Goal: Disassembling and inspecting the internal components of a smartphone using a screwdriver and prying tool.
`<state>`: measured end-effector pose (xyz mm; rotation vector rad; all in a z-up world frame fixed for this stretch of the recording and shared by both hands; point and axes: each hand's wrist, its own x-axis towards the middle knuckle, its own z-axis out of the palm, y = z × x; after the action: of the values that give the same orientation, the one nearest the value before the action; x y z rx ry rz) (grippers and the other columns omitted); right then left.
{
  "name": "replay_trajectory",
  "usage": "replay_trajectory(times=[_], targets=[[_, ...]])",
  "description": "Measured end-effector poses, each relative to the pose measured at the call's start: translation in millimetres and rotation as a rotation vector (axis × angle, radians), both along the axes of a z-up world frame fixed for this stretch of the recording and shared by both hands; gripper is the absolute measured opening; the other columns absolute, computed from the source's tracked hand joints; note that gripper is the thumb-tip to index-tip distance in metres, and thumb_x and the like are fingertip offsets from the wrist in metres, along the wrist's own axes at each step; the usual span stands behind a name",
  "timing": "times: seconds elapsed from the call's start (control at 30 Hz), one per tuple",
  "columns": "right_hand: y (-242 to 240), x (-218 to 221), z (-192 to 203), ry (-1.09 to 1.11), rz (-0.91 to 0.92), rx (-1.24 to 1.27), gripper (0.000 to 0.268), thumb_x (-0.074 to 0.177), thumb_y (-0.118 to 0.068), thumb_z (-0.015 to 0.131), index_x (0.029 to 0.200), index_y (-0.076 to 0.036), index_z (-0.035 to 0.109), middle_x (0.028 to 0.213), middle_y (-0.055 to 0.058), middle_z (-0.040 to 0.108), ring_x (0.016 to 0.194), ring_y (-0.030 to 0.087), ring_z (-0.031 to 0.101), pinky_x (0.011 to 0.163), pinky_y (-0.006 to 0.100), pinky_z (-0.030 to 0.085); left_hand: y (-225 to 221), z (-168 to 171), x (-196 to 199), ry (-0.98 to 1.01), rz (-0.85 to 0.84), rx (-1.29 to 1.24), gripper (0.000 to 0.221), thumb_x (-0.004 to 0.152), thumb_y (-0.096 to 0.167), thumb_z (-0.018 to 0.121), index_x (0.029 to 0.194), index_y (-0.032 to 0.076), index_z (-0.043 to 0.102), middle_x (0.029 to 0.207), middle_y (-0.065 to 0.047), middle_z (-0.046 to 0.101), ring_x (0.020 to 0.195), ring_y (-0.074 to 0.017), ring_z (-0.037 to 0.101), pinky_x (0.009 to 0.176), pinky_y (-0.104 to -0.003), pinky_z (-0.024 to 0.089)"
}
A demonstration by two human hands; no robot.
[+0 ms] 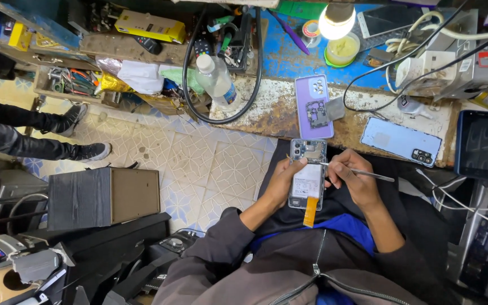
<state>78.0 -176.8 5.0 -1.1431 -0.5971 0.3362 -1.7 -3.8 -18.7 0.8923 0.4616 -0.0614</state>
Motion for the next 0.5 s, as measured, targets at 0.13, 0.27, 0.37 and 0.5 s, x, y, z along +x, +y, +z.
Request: replay_trajectory(times=[0.13,0.27,0.37,0.5], targets=[[-2,-3,-3,-0.038,-0.014,-0.019,0.025,0.109,-0.012,0.051,0.092,0.003,0.063,0.059,0.011,0.059,0.046,0.012,0.055,0.046,0.026,0.05,0,35,1,-0.033,0.001,-0.04,0.022,0.092,0.025,0.074,0.088,0.005,0.066,0.067,-0.007,0.068,0.06,-0.0136,0.071,0.053,-0.026,0.059],[-4,-2,-11,-0.043,-0.074,-0.009,0.032,0.112,-0.019,0.048,0.094,0.002,0.063,0.061,0.011,0.059,0.048,0.012,0.054,0.047,0.025,0.048,0,30,5,-0.065,-0.026,-0.091,0.02,0.083,0.016,0.077,0.095,0.001,0.069,0.072,-0.015,0.071,0.064,-0.0227,0.075,0.056,-0.036,0.063],[-1,-7,-11,-0.065,-0.155,0.032,0.038,0.112,-0.023,0.049,0.089,0.003,0.063,0.055,0.009,0.053,0.045,0.012,0.05,0.047,0.023,0.044,-2,111,1,0.009,-0.045,-0.089,0.023,0.079,0.022,0.077,0.092,0.005,0.07,0.074,-0.008,0.072,0.067,-0.0145,0.074,0.06,-0.03,0.062],[4,-12,-1,-0.145,-0.247,-0.001,0.042,0.112,-0.024,0.048,0.084,0.004,0.064,0.052,0.01,0.052,0.042,0.013,0.048,0.046,0.024,0.041,-9,117,-2,0.171,0.011,-0.158,0.037,0.08,0.023,0.079,0.102,0.002,0.059,0.076,-0.009,0.067,0.067,-0.0178,0.072,0.064,-0.034,0.063]])
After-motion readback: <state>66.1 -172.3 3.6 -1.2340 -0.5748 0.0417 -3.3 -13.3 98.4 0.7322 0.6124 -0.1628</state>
